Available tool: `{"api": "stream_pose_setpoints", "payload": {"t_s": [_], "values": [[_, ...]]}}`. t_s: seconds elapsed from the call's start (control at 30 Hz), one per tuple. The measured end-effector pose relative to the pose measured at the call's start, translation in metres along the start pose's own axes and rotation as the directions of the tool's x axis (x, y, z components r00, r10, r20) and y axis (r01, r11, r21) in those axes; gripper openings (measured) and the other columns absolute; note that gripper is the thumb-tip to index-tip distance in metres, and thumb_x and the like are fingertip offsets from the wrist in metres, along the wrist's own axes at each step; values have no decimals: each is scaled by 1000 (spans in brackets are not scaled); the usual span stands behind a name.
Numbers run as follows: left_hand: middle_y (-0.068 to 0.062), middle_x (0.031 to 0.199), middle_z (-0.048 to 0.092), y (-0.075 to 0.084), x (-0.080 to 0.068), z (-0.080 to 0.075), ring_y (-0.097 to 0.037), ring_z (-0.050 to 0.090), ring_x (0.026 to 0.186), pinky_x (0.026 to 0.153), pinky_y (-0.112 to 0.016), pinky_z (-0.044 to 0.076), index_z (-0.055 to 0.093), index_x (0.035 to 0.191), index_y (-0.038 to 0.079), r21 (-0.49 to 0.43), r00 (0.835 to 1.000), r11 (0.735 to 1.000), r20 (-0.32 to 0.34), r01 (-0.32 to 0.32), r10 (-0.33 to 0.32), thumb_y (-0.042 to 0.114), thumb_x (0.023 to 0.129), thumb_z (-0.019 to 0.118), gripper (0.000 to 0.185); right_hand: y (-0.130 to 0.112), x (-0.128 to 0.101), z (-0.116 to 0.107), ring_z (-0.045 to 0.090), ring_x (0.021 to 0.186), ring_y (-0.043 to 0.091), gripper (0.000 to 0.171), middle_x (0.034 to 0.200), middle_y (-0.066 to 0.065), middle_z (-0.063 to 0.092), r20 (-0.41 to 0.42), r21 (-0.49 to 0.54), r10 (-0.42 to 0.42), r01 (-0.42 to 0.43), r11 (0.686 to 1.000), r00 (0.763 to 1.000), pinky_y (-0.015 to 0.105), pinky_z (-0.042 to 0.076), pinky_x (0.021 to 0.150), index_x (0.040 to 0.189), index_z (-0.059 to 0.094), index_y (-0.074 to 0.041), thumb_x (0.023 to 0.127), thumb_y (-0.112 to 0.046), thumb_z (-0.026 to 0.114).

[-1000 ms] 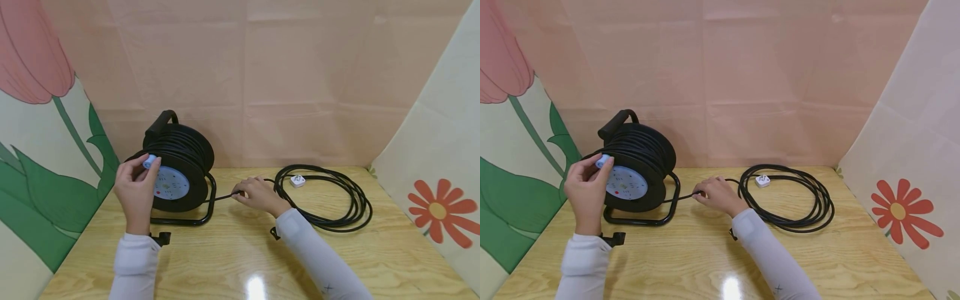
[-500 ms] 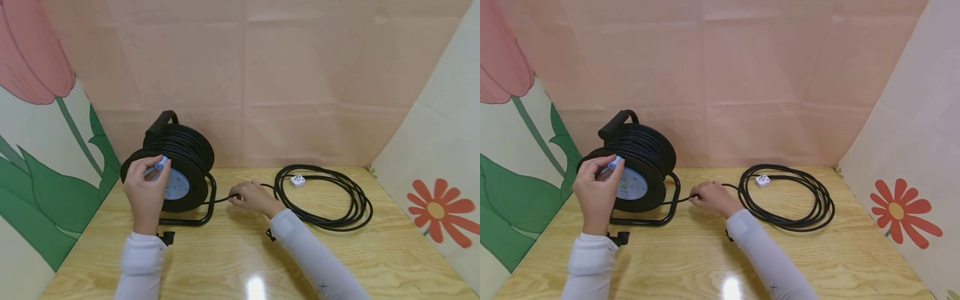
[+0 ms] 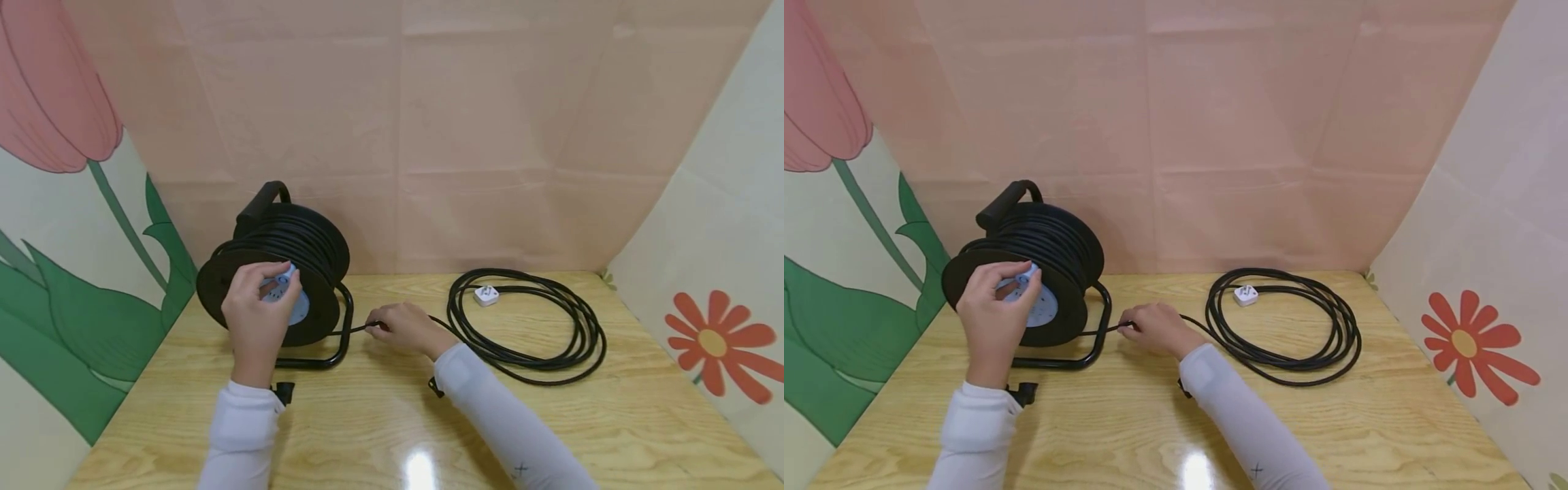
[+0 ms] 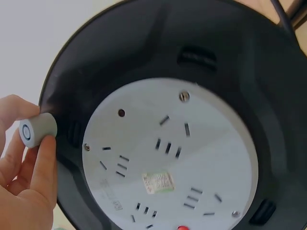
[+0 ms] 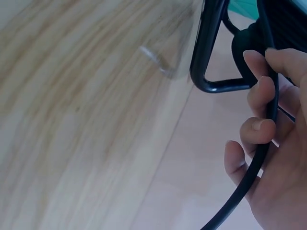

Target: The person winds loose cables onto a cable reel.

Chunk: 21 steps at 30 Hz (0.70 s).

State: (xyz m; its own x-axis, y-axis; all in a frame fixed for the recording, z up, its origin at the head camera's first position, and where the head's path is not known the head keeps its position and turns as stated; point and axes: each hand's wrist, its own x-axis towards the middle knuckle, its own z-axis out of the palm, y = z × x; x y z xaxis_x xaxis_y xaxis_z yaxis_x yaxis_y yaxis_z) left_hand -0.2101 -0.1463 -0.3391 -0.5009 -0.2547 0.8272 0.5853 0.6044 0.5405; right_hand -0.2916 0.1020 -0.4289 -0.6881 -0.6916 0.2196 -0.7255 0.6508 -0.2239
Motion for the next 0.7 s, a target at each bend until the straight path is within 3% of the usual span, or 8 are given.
{"api": "stream_pose_setpoints", "payload": {"t_s": [0.13,0.33,0.53,0.7], "values": [[-6,100,67,1,-3,5,-19,65,93,81,-15,53,76,93,4,-6,999,999,5,-35,35,7,84,80,10,-1,1,5,65,89,7,23,106,-9,70,7,-15,-10,10,1000,1000,31,54,77,117,72,-22,104,-33,57],[-5,97,68,2,-7,10,-22,66,90,79,-15,53,77,90,5,-17,998,998,20,-62,62,3,82,81,10,-3,4,8,62,82,5,21,98,-11,67,-7,-12,-16,16,1000,1000,30,53,70,114,72,-24,104,-33,57],[-6,97,68,3,-11,13,-23,65,89,78,-18,55,77,91,5,-22,997,998,32,-67,67,3,82,80,9,-7,6,8,64,85,7,22,100,-9,68,10,-12,-10,10,1000,1000,33,54,72,115,72,-22,104,-33,56],[-6,98,67,2,-15,15,-22,65,92,79,-22,56,77,92,6,-8,995,997,61,-72,72,5,83,80,9,-9,8,8,60,71,4,20,86,-13,67,29,2,15,-15,1000,999,30,52,64,102,72,-24,103,-38,58]]}}
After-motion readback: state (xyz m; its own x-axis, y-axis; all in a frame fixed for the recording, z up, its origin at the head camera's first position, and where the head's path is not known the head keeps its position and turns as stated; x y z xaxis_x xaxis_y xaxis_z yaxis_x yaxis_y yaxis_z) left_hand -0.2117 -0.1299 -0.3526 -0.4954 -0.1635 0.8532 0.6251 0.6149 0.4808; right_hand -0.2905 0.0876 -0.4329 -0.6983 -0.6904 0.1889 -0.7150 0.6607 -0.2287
